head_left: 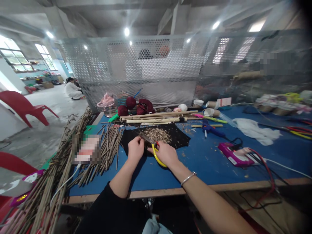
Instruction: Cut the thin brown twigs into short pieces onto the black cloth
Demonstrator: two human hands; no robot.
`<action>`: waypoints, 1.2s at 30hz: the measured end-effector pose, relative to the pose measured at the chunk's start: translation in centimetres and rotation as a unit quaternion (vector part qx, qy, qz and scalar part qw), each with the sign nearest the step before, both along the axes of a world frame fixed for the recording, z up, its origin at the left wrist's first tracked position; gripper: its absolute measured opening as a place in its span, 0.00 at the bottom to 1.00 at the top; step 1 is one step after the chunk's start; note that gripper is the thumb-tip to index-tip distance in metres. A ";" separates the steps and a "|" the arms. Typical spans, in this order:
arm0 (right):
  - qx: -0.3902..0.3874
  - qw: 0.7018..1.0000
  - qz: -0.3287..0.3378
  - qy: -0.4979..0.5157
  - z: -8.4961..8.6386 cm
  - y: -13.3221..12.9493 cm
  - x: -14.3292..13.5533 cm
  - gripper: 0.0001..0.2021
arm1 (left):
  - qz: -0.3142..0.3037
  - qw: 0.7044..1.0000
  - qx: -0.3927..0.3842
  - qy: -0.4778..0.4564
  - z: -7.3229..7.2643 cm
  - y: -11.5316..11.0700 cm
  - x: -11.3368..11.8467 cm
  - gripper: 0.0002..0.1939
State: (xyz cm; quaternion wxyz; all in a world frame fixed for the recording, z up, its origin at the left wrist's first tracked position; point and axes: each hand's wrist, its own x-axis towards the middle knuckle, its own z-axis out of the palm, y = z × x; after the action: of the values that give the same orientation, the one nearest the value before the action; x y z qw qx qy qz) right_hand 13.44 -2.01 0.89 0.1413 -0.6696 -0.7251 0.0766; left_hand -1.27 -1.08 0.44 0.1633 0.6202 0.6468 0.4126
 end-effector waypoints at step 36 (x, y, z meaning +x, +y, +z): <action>0.044 0.962 -0.137 0.234 -1.5 -4.4 7.8 0.21 | -0.067 0.941 -0.103 -0.316 1.5 -5.7 -5.1 0.22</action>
State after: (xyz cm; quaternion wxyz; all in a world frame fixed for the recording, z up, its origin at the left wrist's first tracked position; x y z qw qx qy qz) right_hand 21.21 -6.37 -0.58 0.3458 -0.7186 -0.5760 0.1793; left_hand -6.42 -6.76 1.95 0.4494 0.4798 0.5580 0.5064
